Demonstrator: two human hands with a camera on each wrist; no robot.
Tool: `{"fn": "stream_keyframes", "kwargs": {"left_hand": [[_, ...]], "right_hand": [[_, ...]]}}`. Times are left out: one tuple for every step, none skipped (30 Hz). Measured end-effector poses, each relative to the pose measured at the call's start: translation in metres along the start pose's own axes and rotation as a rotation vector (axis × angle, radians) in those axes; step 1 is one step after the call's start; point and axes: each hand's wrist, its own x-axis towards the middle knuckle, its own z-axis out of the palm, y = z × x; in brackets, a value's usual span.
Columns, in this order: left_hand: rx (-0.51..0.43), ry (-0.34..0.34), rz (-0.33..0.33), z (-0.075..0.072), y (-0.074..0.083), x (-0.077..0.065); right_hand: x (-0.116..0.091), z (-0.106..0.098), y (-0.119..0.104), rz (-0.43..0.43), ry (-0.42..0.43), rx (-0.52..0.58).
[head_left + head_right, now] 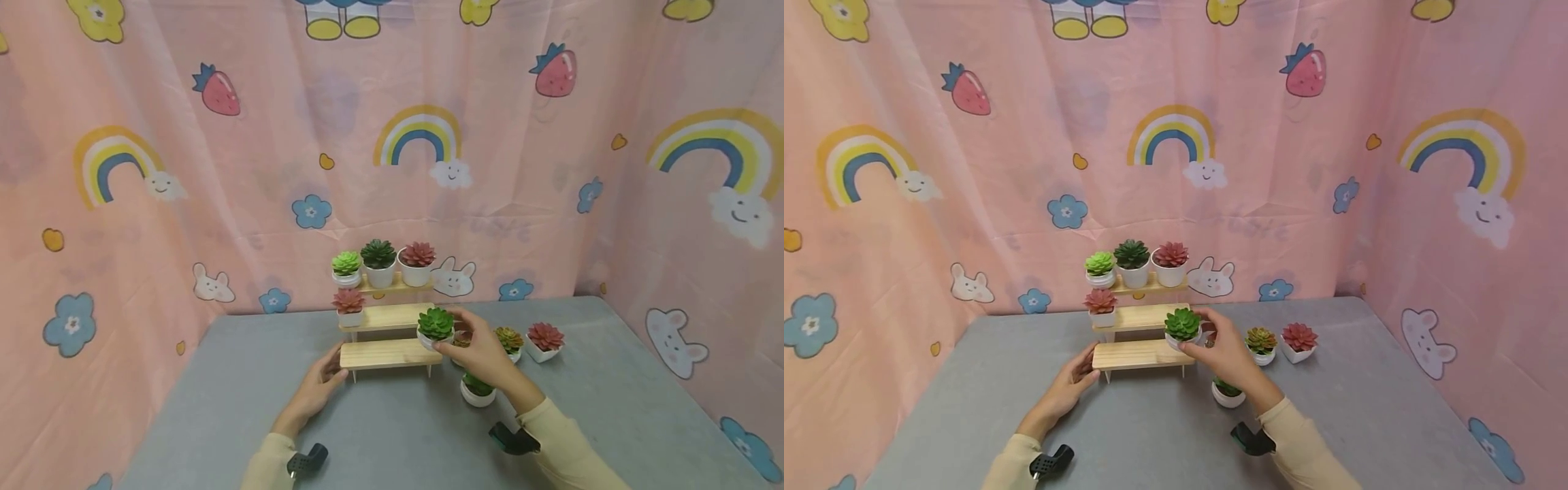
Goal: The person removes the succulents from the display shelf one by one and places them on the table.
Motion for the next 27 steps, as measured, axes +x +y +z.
{"fn": "stream_keyframes", "kwargs": {"left_hand": [[0.002, 0.001, -0.003, 0.000, -0.001, 0.000], [0.005, 0.001, -0.006, 0.000, -0.001, -0.001], [0.009, -0.001, -0.010, 0.000, -0.002, -0.001], [0.013, -0.004, -0.007, 0.000, -0.002, 0.000], [0.015, -0.009, -0.008, 0.001, -0.003, 0.000], [0.023, -0.015, -0.001, 0.001, -0.004, 0.000], [0.024, -0.019, -0.005, 0.001, -0.004, 0.001], [0.024, -0.023, -0.004, 0.001, -0.004, 0.001], [0.023, -0.026, -0.003, 0.001, -0.004, 0.001], [0.020, -0.026, -0.002, 0.001, -0.004, 0.002], [0.018, -0.027, -0.001, 0.001, -0.004, 0.002], [0.014, -0.025, -0.001, 0.001, -0.004, 0.002], [0.005, -0.020, -0.011, 0.000, -0.003, 0.002], [-0.001, -0.018, -0.010, 0.000, -0.003, 0.002], [-0.004, -0.015, -0.010, 0.000, -0.002, 0.002], [-0.005, -0.011, -0.013, 0.000, -0.002, 0.002], [-0.005, -0.010, -0.013, 0.000, -0.001, 0.002], [-0.008, -0.008, -0.019, 0.000, -0.001, 0.001], [-0.008, -0.007, -0.019, 0.000, 0.000, 0.001], [-0.007, -0.007, -0.018, 0.000, 0.000, 0.001], [-0.004, -0.006, -0.016, 0.000, 0.000, 0.001], [-0.005, -0.004, -0.016, 0.000, 0.000, 0.001], [-0.007, -0.003, -0.015, 0.000, 0.000, 0.002], [-0.007, -0.002, -0.015, 0.000, -0.001, 0.002], [-0.008, 0.000, -0.015, -0.001, -0.001, 0.002], [-0.007, -0.001, -0.016, -0.001, -0.001, 0.002], [-0.008, -0.002, -0.017, -0.001, -0.002, 0.002]], "right_hand": [[-0.003, -0.002, 0.002, -0.001, 0.008, -0.010], [-0.007, -0.005, 0.004, -0.001, 0.015, -0.021], [-0.010, -0.007, 0.007, -0.003, 0.025, -0.029], [-0.013, -0.010, 0.010, -0.010, 0.035, -0.035], [-0.015, -0.013, 0.013, -0.011, 0.047, -0.040], [-0.018, -0.016, 0.016, -0.015, 0.056, -0.049], [-0.020, -0.018, 0.019, -0.019, 0.065, -0.055], [-0.021, -0.021, 0.021, -0.019, 0.066, -0.058], [-0.023, -0.025, 0.024, -0.017, 0.070, -0.064], [-0.024, -0.028, 0.025, -0.013, 0.071, -0.067], [-0.025, -0.031, 0.027, -0.003, 0.069, -0.065], [-0.026, -0.035, 0.029, 0.004, 0.065, -0.063], [-0.027, -0.038, 0.030, 0.012, 0.062, -0.063], [-0.028, -0.041, 0.032, 0.023, 0.059, -0.066], [-0.029, -0.043, 0.034, 0.031, 0.059, -0.072], [-0.030, -0.046, 0.036, 0.036, 0.059, -0.079], [-0.031, -0.048, 0.038, 0.041, 0.058, -0.086], [-0.033, -0.050, 0.040, 0.041, 0.060, -0.097], [-0.034, -0.052, 0.043, 0.042, 0.063, -0.106], [-0.035, -0.054, 0.045, 0.041, 0.064, -0.113], [-0.036, -0.055, 0.047, 0.038, 0.062, -0.120], [-0.036, -0.057, 0.050, 0.034, 0.060, -0.124], [-0.036, -0.058, 0.052, 0.030, 0.056, -0.127], [-0.036, -0.060, 0.055, 0.026, 0.053, -0.131], [-0.036, -0.062, 0.057, 0.023, 0.045, -0.131], [-0.037, -0.063, 0.059, 0.020, 0.033, -0.133], [-0.037, -0.065, 0.062, 0.017, 0.022, -0.135]]}}
